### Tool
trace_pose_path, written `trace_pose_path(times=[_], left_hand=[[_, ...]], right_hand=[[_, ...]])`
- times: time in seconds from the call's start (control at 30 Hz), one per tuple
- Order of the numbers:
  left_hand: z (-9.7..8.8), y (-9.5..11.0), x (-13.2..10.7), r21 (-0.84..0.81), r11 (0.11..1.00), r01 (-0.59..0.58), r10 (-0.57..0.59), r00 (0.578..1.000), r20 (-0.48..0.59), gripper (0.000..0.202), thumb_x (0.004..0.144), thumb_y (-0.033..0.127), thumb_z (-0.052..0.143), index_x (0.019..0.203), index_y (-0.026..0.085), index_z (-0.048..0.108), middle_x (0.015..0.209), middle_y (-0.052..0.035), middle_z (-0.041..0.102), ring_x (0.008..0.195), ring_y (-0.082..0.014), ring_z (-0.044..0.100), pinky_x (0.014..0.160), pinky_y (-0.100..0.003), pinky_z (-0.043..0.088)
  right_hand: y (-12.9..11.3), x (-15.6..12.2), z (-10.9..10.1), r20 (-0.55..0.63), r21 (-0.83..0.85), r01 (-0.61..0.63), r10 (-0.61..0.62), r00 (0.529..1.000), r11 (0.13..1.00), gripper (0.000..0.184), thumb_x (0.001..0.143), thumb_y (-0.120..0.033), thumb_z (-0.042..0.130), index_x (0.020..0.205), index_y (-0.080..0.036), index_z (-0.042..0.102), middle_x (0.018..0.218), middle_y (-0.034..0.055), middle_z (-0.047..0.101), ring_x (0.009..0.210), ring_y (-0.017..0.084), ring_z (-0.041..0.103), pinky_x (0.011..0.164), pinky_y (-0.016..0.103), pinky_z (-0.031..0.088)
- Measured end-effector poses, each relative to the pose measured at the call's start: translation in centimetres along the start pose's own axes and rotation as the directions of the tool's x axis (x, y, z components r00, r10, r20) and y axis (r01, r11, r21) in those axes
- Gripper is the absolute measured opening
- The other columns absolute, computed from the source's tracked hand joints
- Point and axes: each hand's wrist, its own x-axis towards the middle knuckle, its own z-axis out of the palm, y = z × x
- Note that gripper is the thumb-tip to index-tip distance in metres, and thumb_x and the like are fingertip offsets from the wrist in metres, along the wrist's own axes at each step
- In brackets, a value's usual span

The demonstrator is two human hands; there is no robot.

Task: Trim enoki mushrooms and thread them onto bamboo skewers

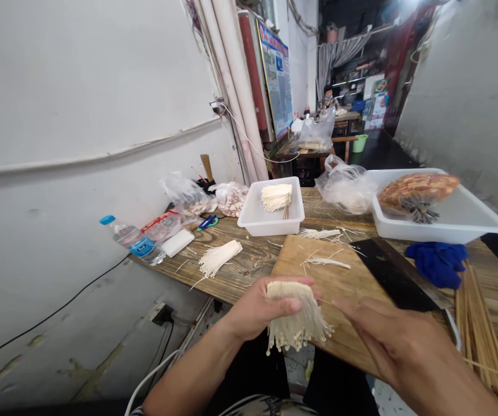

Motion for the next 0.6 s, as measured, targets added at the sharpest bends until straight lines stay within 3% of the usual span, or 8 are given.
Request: trace_pose_path(times=[0.1, 0.27, 0.47, 0.6], left_hand=[[-0.3, 0.0, 0.1, 0.056, 0.998, -0.034, 0.036, 0.999, -0.035, 0.049, 0.068, 0.037, 0.08, 0.11, 0.013, 0.068, 0.107, -0.0111, 0.071, 0.091, -0.0185, 0.066, 0.083, -0.028, 0.048], [-0.2, -0.5, 0.2, 0.092, 0.996, -0.02, 0.033, 0.991, -0.133, 0.041, 0.067, 0.042, 0.08, 0.095, 0.012, 0.075, 0.087, -0.0074, 0.074, 0.072, -0.0135, 0.062, 0.069, -0.022, 0.046], [0.0, -0.6, -0.1, 0.136, 0.987, -0.081, 0.099, 0.987, -0.125, 0.034, 0.068, 0.039, 0.079, 0.092, 0.015, 0.077, 0.084, -0.0053, 0.074, 0.069, -0.0115, 0.06, 0.067, -0.02, 0.045], [0.1, -0.5, -0.4, 0.167, 0.981, -0.1, 0.114, 0.99, -0.078, 0.03, 0.07, 0.038, 0.078, 0.089, 0.015, 0.077, 0.082, -0.0051, 0.074, 0.067, -0.011, 0.06, 0.064, -0.02, 0.044]], right_hand=[[0.6, -0.2, 0.0, -0.003, -0.014, 0.002, -0.002, 1.0, 1.0, 0.027, 0.094, -0.023, 0.043, 0.117, -0.027, 0.057, 0.095, -0.0031, 0.073, 0.078, 0.01, 0.07, 0.065, 0.014, 0.056], [0.7, -0.6, -0.1, -0.033, -0.004, 0.003, -0.003, 0.999, 1.0, 0.028, 0.093, -0.024, 0.044, 0.117, -0.027, 0.058, 0.094, -0.001, 0.073, 0.077, 0.013, 0.071, 0.063, 0.017, 0.057], [0.8, -1.3, -0.4, 0.023, -0.002, -0.018, 0.018, 1.0, 1.0, 0.035, 0.092, -0.026, 0.045, 0.125, -0.031, 0.054, 0.095, -0.0041, 0.072, 0.077, 0.012, 0.071, 0.066, 0.017, 0.058], [0.4, -1.3, -1.0, 0.016, -0.016, -0.018, 0.018, 1.0, 1.0, 0.032, 0.092, -0.029, 0.044, 0.118, -0.034, 0.061, 0.086, -0.0049, 0.073, 0.069, 0.013, 0.07, 0.061, 0.019, 0.059]])
